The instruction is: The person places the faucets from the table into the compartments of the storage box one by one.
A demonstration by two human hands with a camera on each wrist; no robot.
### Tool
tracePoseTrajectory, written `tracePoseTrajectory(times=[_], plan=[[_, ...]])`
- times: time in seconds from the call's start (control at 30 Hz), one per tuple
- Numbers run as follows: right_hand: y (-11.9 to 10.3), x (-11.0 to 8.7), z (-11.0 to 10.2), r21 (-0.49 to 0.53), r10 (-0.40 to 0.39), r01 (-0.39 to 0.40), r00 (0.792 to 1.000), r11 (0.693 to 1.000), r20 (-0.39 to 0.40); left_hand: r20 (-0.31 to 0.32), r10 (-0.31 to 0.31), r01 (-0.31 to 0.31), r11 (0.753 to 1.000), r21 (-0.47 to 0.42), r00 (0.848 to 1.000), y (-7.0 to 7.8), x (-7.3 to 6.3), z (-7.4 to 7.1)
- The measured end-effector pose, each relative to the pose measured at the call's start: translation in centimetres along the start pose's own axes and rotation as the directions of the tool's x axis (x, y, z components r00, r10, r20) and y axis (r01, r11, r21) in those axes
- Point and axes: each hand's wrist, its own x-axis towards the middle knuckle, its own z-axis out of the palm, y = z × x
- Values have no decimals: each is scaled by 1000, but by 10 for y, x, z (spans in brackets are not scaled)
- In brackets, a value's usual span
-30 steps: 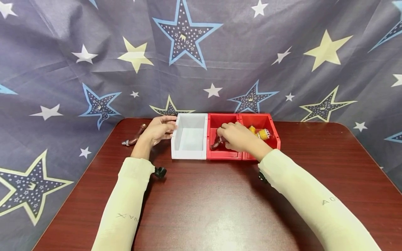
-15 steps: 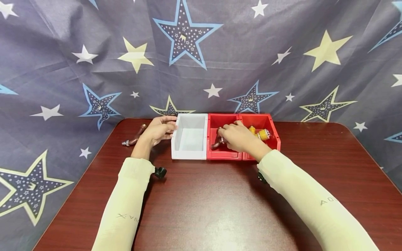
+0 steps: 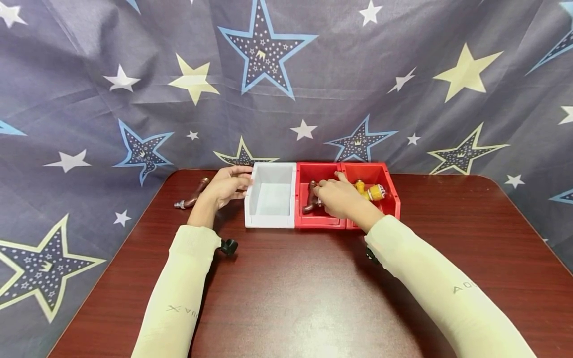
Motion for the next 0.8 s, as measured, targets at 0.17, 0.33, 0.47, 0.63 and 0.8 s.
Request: tracePoseTrajectory(times=[0.17,0.33,0.47,0.63,0.8], plan=[[-1,0,0,1,8,-9,1000,1000,8,1,2,-2,1000,-1,1000,0,-1,0],[-1,-1,-1,8,17,-18,1000,1000,15,0,-4,4,1000,2,1000,0,-1,0],[-1,-2,-3,4,21,-21,1000,1000,2,2,-2,2,1000,10,1000,1,-1,0],[0,-7,-9,-10,9,-9,998,1000,-61,-2,-1,1,1000,7,1000,1,-1,0],[2,-12,-15,25,8,-6,996,1000,-86,0,-4,4,1000,4,1000,0,-1,1]])
